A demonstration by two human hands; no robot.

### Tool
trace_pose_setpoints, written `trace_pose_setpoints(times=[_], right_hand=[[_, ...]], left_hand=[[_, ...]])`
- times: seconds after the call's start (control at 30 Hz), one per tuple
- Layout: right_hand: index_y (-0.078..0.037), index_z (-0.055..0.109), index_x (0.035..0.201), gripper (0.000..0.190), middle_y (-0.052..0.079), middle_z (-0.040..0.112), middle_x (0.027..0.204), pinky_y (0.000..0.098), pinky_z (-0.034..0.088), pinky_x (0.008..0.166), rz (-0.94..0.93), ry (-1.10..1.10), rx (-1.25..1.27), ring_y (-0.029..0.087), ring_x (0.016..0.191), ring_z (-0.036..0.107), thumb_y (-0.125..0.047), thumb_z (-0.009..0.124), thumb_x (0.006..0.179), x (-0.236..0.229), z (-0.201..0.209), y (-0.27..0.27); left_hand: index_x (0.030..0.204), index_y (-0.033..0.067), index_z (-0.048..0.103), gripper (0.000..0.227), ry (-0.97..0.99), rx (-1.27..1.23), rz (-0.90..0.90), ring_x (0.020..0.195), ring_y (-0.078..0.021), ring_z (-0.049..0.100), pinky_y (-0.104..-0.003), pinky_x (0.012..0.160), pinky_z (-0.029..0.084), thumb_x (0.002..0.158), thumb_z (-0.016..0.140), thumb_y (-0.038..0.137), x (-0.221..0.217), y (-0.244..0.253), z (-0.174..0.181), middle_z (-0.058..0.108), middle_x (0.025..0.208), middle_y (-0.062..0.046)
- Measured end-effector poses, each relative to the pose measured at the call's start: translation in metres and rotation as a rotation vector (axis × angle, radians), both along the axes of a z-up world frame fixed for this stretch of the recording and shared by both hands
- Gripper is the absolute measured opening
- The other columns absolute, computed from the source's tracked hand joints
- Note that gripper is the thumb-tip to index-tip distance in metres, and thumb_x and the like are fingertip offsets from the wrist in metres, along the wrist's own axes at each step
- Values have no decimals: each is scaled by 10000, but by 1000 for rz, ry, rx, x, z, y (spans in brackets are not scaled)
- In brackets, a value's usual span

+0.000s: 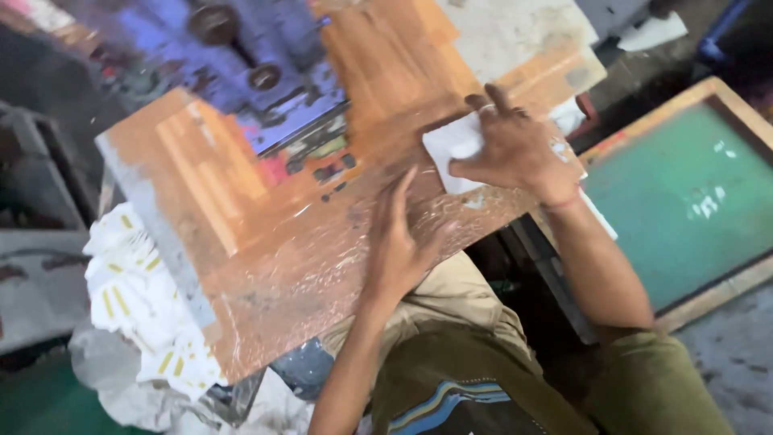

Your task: The person repeatedly picks up white paper cutouts with gold stripes from a pile on the left, places them under a blue press machine on a wooden table, and then moves the processed items to a stack on the right. The camera is extremely unstable throughout the task.

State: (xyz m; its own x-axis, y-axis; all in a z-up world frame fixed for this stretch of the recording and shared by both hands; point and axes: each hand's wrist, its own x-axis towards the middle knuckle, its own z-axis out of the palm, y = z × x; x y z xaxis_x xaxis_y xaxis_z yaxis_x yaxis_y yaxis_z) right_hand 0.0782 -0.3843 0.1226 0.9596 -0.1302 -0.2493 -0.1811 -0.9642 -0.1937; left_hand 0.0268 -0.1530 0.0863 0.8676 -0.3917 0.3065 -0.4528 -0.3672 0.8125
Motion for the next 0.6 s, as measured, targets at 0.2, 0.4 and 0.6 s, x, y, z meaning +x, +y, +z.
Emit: trace_pose_setpoints(times=[0.2, 0.4, 0.6], right_hand=[[-11, 432, 1530, 1061, 349, 346, 1574, 519, 500, 1041, -9, -77, 49, 555, 1214, 569, -733, 676, 792, 2, -7, 16], [51, 432, 1534, 802, 286, 515, 1530, 472, 498, 1087, -95, -418, 602, 407, 1389, 563, -494, 675, 998, -45, -16, -15], [3, 333, 1555, 668, 107, 450, 1546, 435, 581, 977, -438, -493, 1340, 237, 1344, 561, -365, 571, 1051, -69, -42, -15]], left_hand=[[1611, 17, 249, 1185, 363, -112, 17, 1267, -345, 606, -445, 1066, 517, 708, 850, 493, 20, -49, -22, 527, 1481, -255], [1580, -77, 89, 1452, 11, 20, 55, 1425, -501, 341, -606, 1173, 289, 579, 958, 515, 28, -82, -20, 330, 1535, -353], [1604, 87, 195, 1407, -120, 131, 143, 1465, -523, 256, -657, 1179, 253, 493, 1001, 396, 41, -107, -24, 241, 1560, -291]])
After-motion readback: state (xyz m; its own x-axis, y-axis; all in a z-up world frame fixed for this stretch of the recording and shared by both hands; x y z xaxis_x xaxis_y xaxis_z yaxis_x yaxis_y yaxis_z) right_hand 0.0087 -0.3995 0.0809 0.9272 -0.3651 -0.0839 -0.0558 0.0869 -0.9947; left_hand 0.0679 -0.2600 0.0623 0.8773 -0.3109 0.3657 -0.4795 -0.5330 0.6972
